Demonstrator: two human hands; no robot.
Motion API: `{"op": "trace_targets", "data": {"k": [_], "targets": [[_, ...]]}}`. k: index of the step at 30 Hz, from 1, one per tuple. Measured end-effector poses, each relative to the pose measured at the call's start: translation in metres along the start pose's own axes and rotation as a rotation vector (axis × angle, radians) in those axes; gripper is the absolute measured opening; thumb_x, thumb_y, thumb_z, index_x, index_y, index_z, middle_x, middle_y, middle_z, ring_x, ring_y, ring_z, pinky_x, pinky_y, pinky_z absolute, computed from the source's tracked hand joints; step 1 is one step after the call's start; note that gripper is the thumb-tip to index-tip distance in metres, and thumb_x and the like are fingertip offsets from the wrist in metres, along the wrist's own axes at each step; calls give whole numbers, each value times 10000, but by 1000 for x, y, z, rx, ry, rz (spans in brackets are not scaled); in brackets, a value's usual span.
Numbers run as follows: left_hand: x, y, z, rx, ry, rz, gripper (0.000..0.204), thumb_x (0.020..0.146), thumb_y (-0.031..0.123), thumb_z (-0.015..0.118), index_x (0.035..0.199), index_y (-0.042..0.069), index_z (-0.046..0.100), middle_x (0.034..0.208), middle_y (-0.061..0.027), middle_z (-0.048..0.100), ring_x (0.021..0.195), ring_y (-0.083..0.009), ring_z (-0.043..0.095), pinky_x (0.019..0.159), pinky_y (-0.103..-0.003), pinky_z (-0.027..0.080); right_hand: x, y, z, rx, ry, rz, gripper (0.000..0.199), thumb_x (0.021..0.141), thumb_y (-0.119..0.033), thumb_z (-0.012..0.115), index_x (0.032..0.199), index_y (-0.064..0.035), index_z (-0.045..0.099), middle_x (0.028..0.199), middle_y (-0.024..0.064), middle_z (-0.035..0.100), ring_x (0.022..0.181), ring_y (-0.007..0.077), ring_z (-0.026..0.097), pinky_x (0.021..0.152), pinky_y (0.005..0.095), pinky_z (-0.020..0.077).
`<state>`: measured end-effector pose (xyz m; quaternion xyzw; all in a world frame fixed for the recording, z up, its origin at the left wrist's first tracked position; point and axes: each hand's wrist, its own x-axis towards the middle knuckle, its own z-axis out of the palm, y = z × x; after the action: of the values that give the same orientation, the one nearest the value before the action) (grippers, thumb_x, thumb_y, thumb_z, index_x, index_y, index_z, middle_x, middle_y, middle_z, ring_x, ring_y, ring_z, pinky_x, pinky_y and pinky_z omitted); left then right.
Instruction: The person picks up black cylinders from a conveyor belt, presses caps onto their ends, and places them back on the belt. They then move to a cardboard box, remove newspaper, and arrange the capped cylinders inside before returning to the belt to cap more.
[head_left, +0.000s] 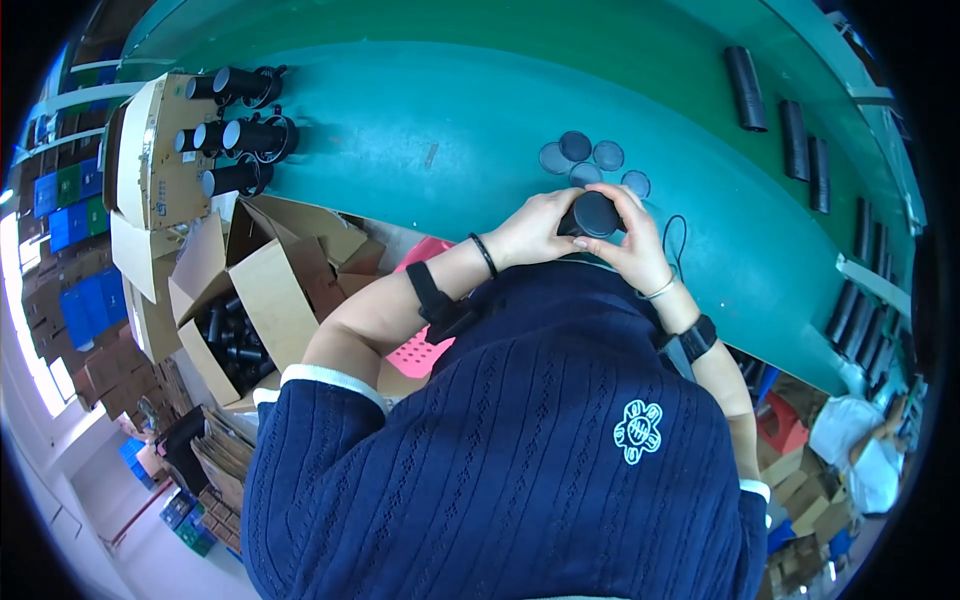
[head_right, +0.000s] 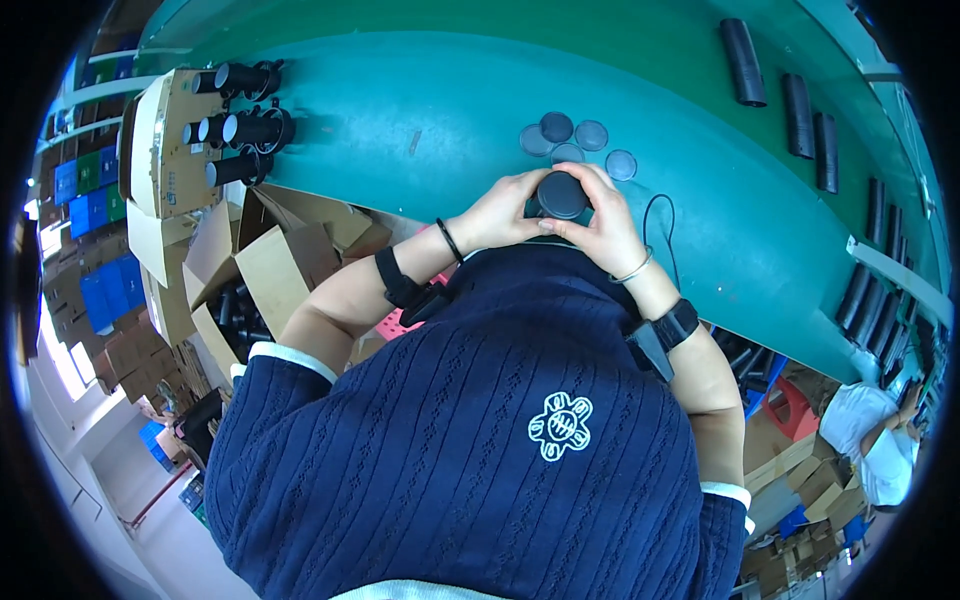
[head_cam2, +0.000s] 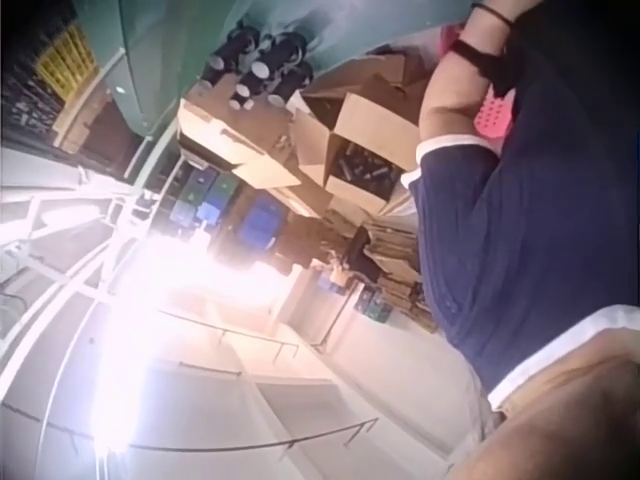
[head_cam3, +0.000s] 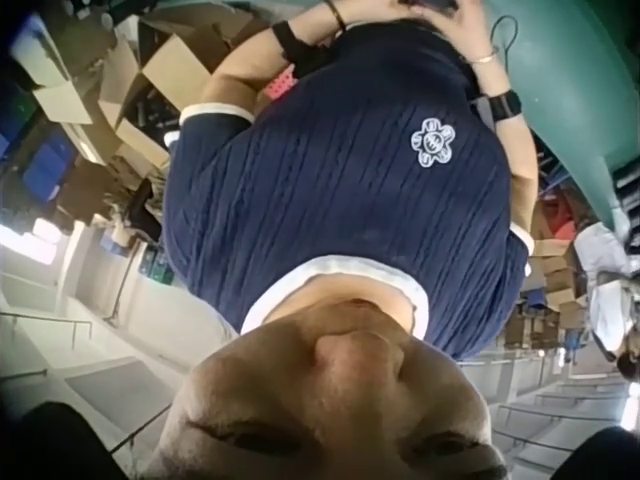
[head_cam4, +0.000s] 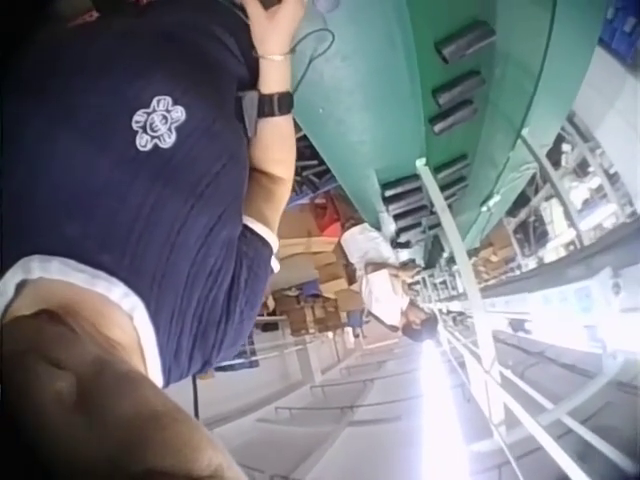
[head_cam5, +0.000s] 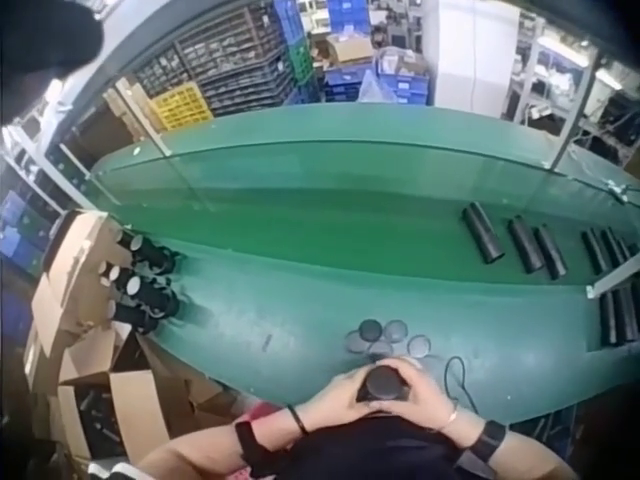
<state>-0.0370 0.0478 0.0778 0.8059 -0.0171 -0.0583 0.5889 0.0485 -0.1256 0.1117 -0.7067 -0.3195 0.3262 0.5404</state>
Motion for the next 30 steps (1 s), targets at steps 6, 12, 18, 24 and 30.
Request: {"op": "trace_targets", "data": {"k": [6, 12, 18, 24, 30], "targets": [[6, 8, -11, 29, -127, -66, 662, 714, 180, 764, 1265, -24, 459, 1135, -222, 600, 1060, -383, 597, 887, -406, 489, -1, 4, 6, -185, 99, -80, 657, 655, -160, 841, 1222, -49, 531, 1125, 62, 511, 1055, 187, 536, 912, 308, 464], [4, -2, -1, 19, -46, 88, 701, 685, 241, 792, 1243, -15, 452, 1139, -216, 592, 1043, -381, 595, 857, -433, 486, 1, 2, 4, -79, 63, -43, 680, 619, -193, 866, 1199, -49, 542, 1085, 67, 530, 1030, 209, 556, 863, 310, 478], [7, 0, 1, -2, -21, -35, 616, 691, 212, 765, 1189, -20, 486, 1038, -227, 614, 1019, -401, 594, 839, -445, 489, -1, 5, 8, -226, 105, -24, 670, 637, -158, 846, 1223, -65, 535, 1083, 59, 514, 1032, 202, 532, 864, 303, 458], [11, -14, -4, -5, -7, 217, 731, 686, 289, 811, 1243, -36, 467, 1090, -218, 612, 1035, -369, 613, 866, -398, 501, 0, -2, 1, 34, -14, 18, 691, 652, -124, 839, 1259, -65, 514, 1189, 66, 505, 1145, 211, 516, 935, 330, 478], [2, 4, -3, 102, 35, 32, 613, 690, 252, 779, 1182, -7, 519, 1072, -227, 619, 981, -395, 613, 830, -438, 502, -2, -3, 8, -80, 80, 52, 649, 659, -106, 829, 1237, -61, 539, 1145, 62, 542, 1093, 196, 561, 884, 312, 516]]}}
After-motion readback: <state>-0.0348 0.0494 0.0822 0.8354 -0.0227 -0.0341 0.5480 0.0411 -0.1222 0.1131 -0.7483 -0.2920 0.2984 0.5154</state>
